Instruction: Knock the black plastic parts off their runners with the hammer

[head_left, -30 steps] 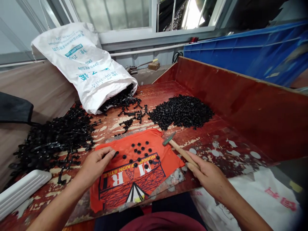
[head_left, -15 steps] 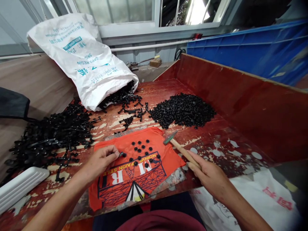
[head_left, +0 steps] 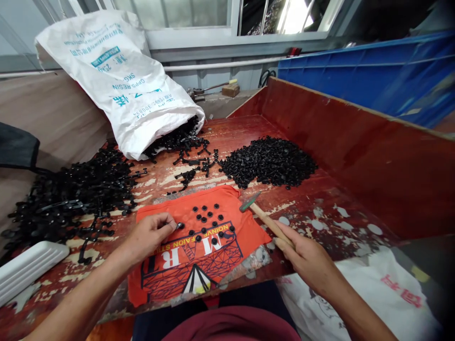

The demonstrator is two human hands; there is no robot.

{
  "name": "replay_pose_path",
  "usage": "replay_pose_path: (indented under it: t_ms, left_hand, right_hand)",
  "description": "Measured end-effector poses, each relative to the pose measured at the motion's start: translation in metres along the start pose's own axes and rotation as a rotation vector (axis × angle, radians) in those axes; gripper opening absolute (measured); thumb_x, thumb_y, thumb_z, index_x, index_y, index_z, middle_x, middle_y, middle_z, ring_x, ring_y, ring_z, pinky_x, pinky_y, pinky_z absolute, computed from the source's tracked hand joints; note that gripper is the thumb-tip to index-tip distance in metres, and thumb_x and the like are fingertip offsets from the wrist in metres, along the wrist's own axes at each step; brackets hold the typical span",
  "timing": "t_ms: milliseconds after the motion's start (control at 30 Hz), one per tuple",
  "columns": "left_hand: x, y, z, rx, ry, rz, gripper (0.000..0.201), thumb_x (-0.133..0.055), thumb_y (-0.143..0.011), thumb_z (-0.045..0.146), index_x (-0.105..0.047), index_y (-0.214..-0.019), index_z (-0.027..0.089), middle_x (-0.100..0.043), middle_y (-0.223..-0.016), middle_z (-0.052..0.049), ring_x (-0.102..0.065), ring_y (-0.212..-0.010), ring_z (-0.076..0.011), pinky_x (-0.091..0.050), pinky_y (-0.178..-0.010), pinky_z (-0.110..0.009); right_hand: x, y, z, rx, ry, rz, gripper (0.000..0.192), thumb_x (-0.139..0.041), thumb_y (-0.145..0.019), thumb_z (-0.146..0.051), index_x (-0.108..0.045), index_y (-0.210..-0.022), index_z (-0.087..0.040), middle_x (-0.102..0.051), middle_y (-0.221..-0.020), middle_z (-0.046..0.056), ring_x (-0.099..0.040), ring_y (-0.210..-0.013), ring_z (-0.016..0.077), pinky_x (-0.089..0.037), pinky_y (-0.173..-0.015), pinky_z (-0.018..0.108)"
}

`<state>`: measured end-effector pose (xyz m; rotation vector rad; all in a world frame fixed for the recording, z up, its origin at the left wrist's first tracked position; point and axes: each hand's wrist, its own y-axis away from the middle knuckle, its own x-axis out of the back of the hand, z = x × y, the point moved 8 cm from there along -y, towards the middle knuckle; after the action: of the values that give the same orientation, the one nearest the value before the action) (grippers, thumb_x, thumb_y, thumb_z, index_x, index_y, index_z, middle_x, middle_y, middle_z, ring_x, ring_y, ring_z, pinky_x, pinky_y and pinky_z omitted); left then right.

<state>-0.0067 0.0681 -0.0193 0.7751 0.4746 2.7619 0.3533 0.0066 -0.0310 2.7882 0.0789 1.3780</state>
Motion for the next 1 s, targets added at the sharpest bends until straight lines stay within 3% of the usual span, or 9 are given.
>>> replay_pose_path:
  t_ms: [200, 333, 433, 533, 767, 1000]
  left_hand:
    - [0.003, -0.005, -0.003, -0.054, -0.07, 0.074, 0.031, -0.062, -0.073, 0.048, -0.056, -0.066, 0.018, -0.044, -0.055, 0.006, -0.034, -0.052, -0.0103, -0.026, -0.051, -0.022]
    - [0.003, -0.008, -0.002, -0.019, -0.043, 0.095, 0.03, -0.063, -0.07, 0.047, -0.056, -0.064, 0.019, -0.042, -0.052, 0.007, -0.03, -0.048, -0.0095, -0.024, -0.047, -0.022]
    - [0.003, -0.008, -0.001, -0.005, -0.006, 0.097, 0.03, -0.064, -0.067, 0.048, -0.055, -0.061, 0.02, -0.041, -0.05, 0.008, -0.029, -0.046, -0.0091, -0.022, -0.046, -0.022]
    - [0.004, -0.008, -0.002, -0.034, -0.021, 0.085, 0.031, -0.064, -0.067, 0.049, -0.056, -0.06, 0.02, -0.043, -0.049, 0.007, -0.032, -0.047, -0.0099, -0.025, -0.047, -0.022]
    - [0.02, -0.001, -0.013, -0.075, -0.158, 0.196, 0.029, -0.062, -0.069, 0.045, -0.054, -0.057, 0.02, -0.047, -0.052, 0.005, -0.042, -0.053, -0.0132, -0.028, -0.052, -0.024]
    - [0.029, 0.006, -0.016, -0.081, 0.095, 0.193, 0.033, -0.061, -0.075, 0.051, -0.053, -0.067, 0.02, -0.045, -0.058, 0.006, -0.039, -0.054, -0.0114, -0.031, -0.054, -0.023]
  right_hand:
    - [0.005, 0.007, -0.007, -0.001, 0.022, 0.015, 0.049, -0.039, -0.099, -0.034, -0.05, -0.147, -0.031, -0.071, -0.126, 0.002, -0.071, -0.108, 0.0267, -0.057, -0.091, 0.038]
    - [0.011, 0.009, -0.058, 0.155, 0.041, 0.006, 0.051, -0.035, -0.101, -0.033, -0.042, -0.152, -0.031, -0.06, -0.141, 0.003, -0.065, -0.12, 0.0248, -0.053, -0.099, 0.041]
    - [0.0, 0.003, -0.102, 0.277, 0.058, -0.082, 0.051, -0.038, -0.1, -0.028, -0.041, -0.151, -0.037, -0.07, -0.128, 0.001, -0.072, -0.106, 0.0237, -0.059, -0.087, 0.038]
    - [-0.016, -0.005, -0.127, 0.327, 0.087, -0.148, 0.053, -0.04, -0.1, -0.023, -0.042, -0.151, -0.035, -0.074, -0.121, 0.003, -0.073, -0.099, 0.0246, -0.058, -0.086, 0.039]
    - [-0.029, -0.008, -0.126, 0.283, 0.075, -0.155, 0.053, -0.042, -0.1, -0.022, -0.042, -0.151, -0.035, -0.07, -0.128, 0.003, -0.07, -0.107, 0.0244, -0.057, -0.091, 0.04]
    - [-0.024, -0.009, -0.111, 0.25, 0.061, -0.146, 0.052, -0.04, -0.101, -0.023, -0.041, -0.15, -0.041, -0.067, -0.133, 0.0, -0.07, -0.11, 0.023, -0.056, -0.092, 0.038]
